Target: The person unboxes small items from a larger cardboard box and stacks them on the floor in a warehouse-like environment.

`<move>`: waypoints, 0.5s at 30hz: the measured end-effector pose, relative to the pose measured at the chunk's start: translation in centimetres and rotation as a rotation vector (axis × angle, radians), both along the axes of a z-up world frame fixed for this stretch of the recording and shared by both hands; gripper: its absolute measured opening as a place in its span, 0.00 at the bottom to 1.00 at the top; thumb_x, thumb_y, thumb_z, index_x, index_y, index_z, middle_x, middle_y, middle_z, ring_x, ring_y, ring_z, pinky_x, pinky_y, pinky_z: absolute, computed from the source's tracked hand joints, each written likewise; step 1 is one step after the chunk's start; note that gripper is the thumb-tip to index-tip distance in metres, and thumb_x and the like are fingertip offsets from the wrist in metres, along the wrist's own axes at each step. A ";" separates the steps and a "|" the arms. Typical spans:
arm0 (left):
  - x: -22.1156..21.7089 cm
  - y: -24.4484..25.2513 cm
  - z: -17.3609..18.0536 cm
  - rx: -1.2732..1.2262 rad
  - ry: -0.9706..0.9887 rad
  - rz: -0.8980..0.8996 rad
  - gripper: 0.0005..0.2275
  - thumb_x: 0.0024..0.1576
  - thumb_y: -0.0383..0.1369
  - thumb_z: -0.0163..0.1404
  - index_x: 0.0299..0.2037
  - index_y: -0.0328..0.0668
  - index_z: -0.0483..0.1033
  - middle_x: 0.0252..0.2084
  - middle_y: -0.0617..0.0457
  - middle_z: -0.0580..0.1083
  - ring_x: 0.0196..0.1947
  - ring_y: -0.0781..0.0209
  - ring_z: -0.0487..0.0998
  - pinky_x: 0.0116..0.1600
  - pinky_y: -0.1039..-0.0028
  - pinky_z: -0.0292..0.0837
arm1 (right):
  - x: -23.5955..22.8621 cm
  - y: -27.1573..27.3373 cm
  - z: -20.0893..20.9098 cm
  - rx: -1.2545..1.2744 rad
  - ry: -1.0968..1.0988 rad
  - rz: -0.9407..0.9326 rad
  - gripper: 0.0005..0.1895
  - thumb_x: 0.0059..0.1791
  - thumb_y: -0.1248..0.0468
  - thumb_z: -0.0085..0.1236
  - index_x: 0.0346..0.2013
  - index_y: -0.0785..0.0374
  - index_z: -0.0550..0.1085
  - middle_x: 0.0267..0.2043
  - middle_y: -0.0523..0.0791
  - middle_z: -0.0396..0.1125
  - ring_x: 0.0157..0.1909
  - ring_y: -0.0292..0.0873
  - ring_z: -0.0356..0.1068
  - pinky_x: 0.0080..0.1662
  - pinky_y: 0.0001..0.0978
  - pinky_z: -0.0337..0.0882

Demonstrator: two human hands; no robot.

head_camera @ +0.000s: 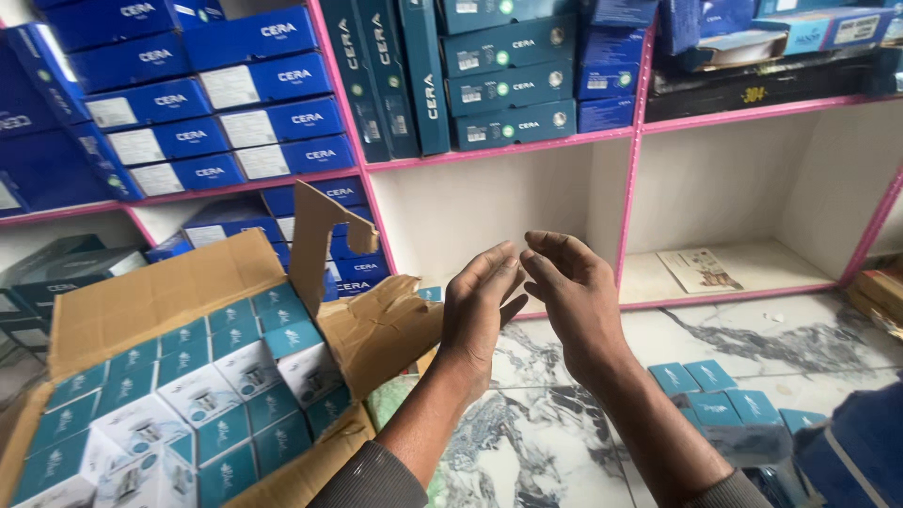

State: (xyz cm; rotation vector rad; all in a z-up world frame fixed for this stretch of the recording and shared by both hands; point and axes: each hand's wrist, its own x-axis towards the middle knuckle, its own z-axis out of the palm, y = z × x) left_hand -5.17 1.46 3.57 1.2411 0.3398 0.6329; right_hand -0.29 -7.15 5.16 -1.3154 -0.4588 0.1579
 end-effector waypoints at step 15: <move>-13.1 10.4 3.7 0.063 -0.068 0.400 0.19 0.57 0.36 0.54 0.59 0.44 0.76 0.55 0.51 0.77 0.57 0.58 0.75 0.63 0.60 0.69 | -10.1 13.3 3.0 0.050 -0.058 0.383 0.24 0.45 0.62 0.62 0.55 0.67 0.76 0.48 0.57 0.73 0.50 0.49 0.72 0.51 0.45 0.74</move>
